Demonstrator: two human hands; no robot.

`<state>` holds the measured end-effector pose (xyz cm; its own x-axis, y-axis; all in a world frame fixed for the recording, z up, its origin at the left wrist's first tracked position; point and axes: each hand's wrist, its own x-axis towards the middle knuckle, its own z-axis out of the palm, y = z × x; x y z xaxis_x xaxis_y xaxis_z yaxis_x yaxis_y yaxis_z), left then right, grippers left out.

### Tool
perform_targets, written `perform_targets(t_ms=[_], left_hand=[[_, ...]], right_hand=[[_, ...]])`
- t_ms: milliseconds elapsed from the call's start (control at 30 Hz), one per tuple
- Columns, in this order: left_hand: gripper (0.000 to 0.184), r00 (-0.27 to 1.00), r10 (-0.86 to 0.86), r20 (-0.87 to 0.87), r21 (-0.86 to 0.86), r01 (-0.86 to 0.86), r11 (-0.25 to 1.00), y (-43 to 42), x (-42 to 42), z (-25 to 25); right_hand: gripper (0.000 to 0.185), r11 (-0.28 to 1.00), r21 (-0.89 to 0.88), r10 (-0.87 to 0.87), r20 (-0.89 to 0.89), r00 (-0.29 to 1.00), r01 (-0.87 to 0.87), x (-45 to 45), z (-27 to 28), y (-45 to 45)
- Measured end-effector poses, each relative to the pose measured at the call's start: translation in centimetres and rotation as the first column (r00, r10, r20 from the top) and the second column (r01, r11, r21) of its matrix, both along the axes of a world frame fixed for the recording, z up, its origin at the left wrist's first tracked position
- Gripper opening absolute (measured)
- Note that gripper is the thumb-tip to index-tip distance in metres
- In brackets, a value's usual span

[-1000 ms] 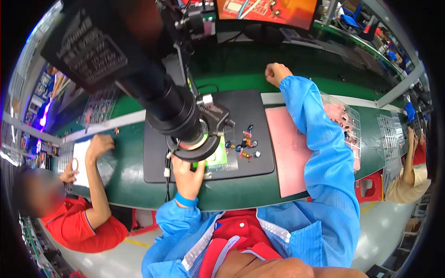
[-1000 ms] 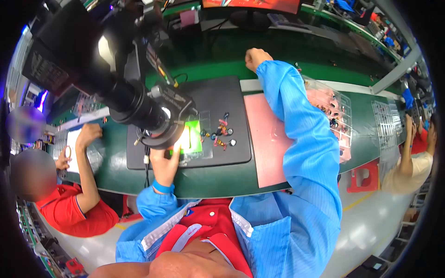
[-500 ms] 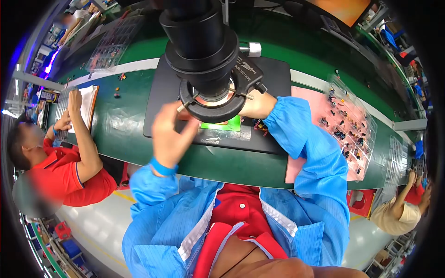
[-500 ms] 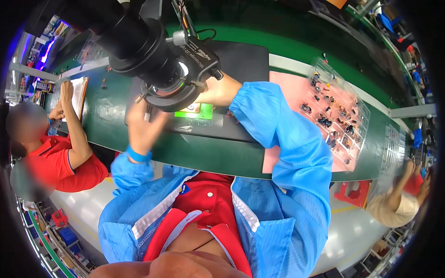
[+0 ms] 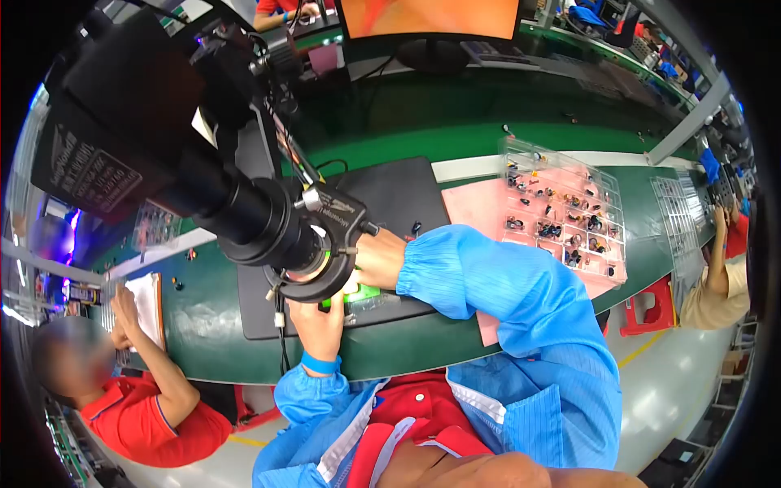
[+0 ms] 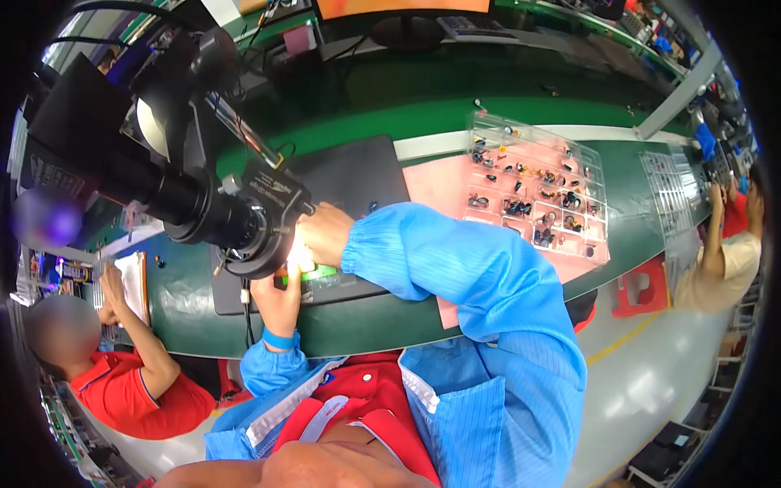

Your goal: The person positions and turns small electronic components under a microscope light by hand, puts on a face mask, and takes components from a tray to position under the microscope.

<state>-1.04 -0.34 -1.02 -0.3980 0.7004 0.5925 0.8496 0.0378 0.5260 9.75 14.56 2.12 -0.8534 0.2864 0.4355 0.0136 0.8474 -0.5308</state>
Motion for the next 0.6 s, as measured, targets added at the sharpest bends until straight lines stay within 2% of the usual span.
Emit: perform_targets(t_ms=[33,67,100,167,200,233,267,300,333,400,433,467,533,600], left_hand=[[0.021,1.0,-0.001,0.024,0.001,0.001,1.0,0.0,0.1,-0.1],[0.022,0.999,-0.005,0.039,-0.003,0.005,1.0,-0.1,0.0,-0.3],[0.032,0.983,-0.005,0.183,-0.069,0.018,0.997,-0.3,0.3,0.0],[0.03,0.983,-0.016,0.181,-0.059,0.027,0.998,-0.3,0.3,0.0],[0.03,0.984,-0.017,0.178,-0.057,0.028,0.998,-0.4,0.2,-0.1],[0.028,0.984,-0.015,0.175,-0.062,0.027,0.998,-0.5,0.1,-0.1],[0.027,0.984,-0.015,0.176,-0.066,0.027,0.997,-0.4,0.2,-0.2],[0.027,0.984,-0.019,0.179,-0.061,0.031,0.998,-0.3,0.3,0.0],[0.026,0.988,-0.028,0.153,-0.035,0.034,0.999,-0.3,0.5,0.5],[0.026,0.992,-0.036,0.125,-0.001,0.036,0.999,-0.1,0.4,0.7],[0.025,0.996,-0.05,0.074,0.021,0.049,0.999,0.0,0.3,0.7],[0.024,0.998,-0.062,0.025,0.039,0.061,0.997,0.0,0.2,0.7],[0.024,0.997,-0.055,0.047,0.017,0.055,0.998,0.0,0.2,0.5],[0.024,0.996,-0.05,0.069,-0.015,0.051,0.999,-0.3,0.2,0.5]], right_hand=[[0.021,1.0,0.014,-0.006,-0.006,1.0,0.006,0.5,0.3,0.9],[0.029,0.998,0.014,-0.063,0.056,0.996,0.063,0.8,0.7,2.3],[0.036,0.993,0.017,-0.117,0.116,0.986,0.116,1.1,1.1,3.9],[0.036,0.97,0.149,-0.214,0.145,0.966,0.193,3.1,3.5,8.5],[0.034,0.909,0.241,-0.4,0.271,0.876,0.341,4.3,5.3,10.5],[0.035,0.814,0.322,-0.578,0.366,0.73,0.483,5.1,5.2,13.6],[0.036,0.738,0.308,-0.667,0.471,0.578,0.601,6.6,5.2,17.1],[0.037,0.623,0.377,-0.751,0.534,0.388,0.686,8.1,4.6,20.2],[0.038,0.491,0.448,-0.828,0.506,0.241,0.747,9.8,3.5,22.4],[0.038,0.436,0.442,-0.78,0.62,0.084,0.784,12.8,0.6,27.4],[0.04,0.48,0.443,-0.709,0.704,0.037,0.757,13.7,-0.9,29.1],[0.037,0.454,0.415,-0.725,0.686,0.057,0.789,13.8,-1.3,29.4],[0.034,0.432,0.385,-0.741,0.668,0.077,0.816,13.5,-1.2,29.2],[0.02,0.52,0.368,-0.751,0.627,0.207,0.771,12.6,-1.3,28.5]])
